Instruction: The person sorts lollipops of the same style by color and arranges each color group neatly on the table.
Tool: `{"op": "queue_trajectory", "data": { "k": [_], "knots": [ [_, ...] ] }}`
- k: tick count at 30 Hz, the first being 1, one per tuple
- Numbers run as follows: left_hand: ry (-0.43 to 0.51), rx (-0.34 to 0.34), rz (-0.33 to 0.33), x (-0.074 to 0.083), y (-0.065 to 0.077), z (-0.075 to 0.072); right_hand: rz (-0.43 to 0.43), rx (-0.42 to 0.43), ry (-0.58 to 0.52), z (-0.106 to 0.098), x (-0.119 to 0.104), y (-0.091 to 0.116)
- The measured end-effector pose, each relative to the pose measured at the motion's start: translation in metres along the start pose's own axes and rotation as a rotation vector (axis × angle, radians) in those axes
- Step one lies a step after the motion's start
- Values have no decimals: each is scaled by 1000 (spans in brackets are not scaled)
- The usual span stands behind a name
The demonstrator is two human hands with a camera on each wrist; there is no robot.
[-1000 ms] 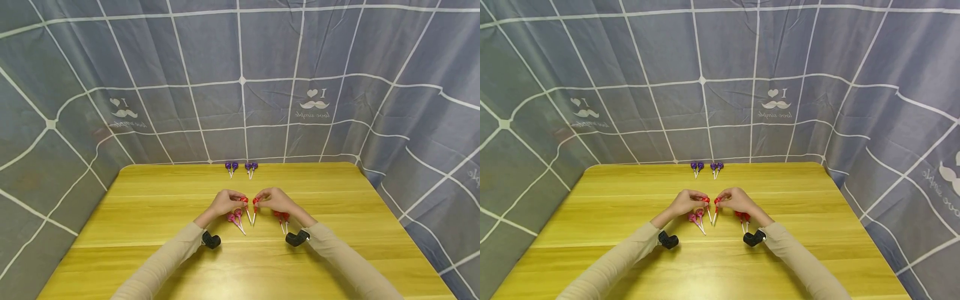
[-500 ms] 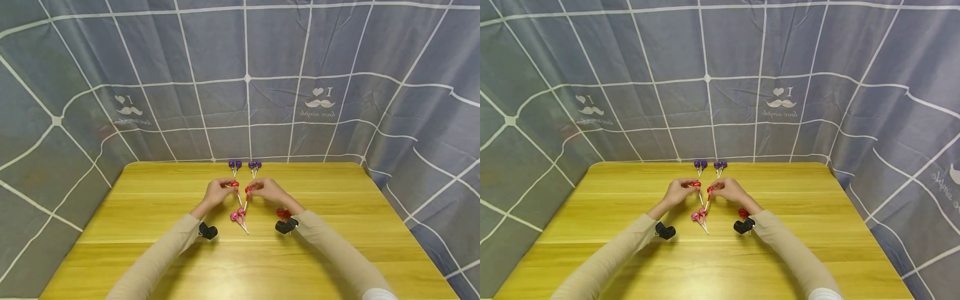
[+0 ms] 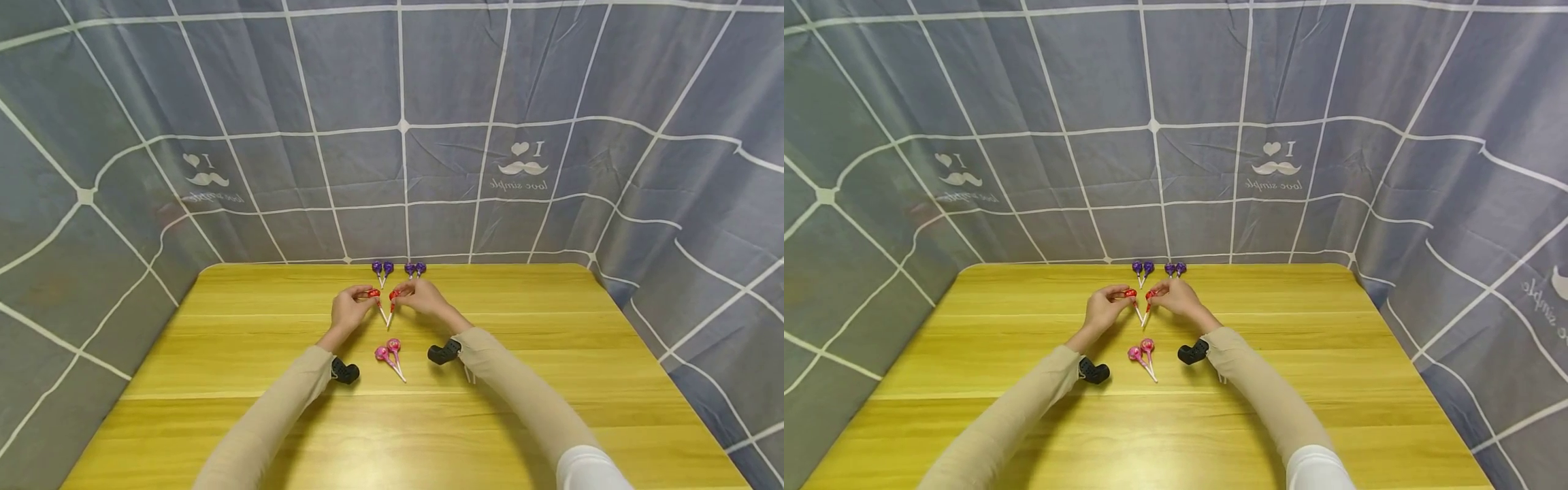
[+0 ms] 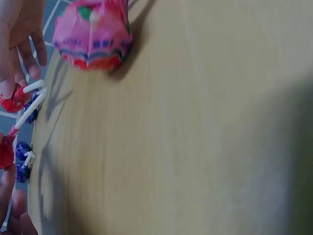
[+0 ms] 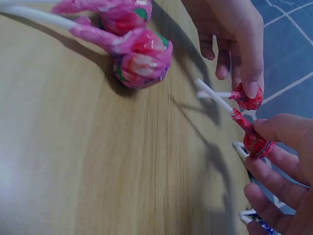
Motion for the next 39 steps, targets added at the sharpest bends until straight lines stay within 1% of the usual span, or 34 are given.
{"op": "queue_trajectory", "data": {
  "k": [5, 11, 16, 21, 24, 31, 39],
  "knots": [
    [-67, -16, -26, -1, -7, -1, 25, 16, 8, 0, 1, -10],
    [-155, -42, -53, -3, -15, -1, 54, 17, 62, 5, 0, -22],
    [-202, -67, -84, -7, -19, 1, 64, 27, 94, 10, 1, -29],
    [-246, -73, -87, -8, -20, 1, 71, 35, 107, 13, 2, -31],
    [-260, -67, -86, -8, -20, 0, 81, 46, 111, 13, 2, -31],
    [-271, -65, -97, -9, -21, -2, 134, 76, 134, 14, 2, -31],
    [-266, -25, -123, -9, -19, -4, 138, 120, 165, 16, 1, -30]
  ]
}}
Point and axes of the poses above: each hand's wrist, its own y-axis away from the middle knuckle, its own z-axis out of the palm, x = y × z, the point moved 4 cm from there along -y, towards the middle knuckle, and after that the axes turned 10 degrees about -x, right-handed, at the moved point
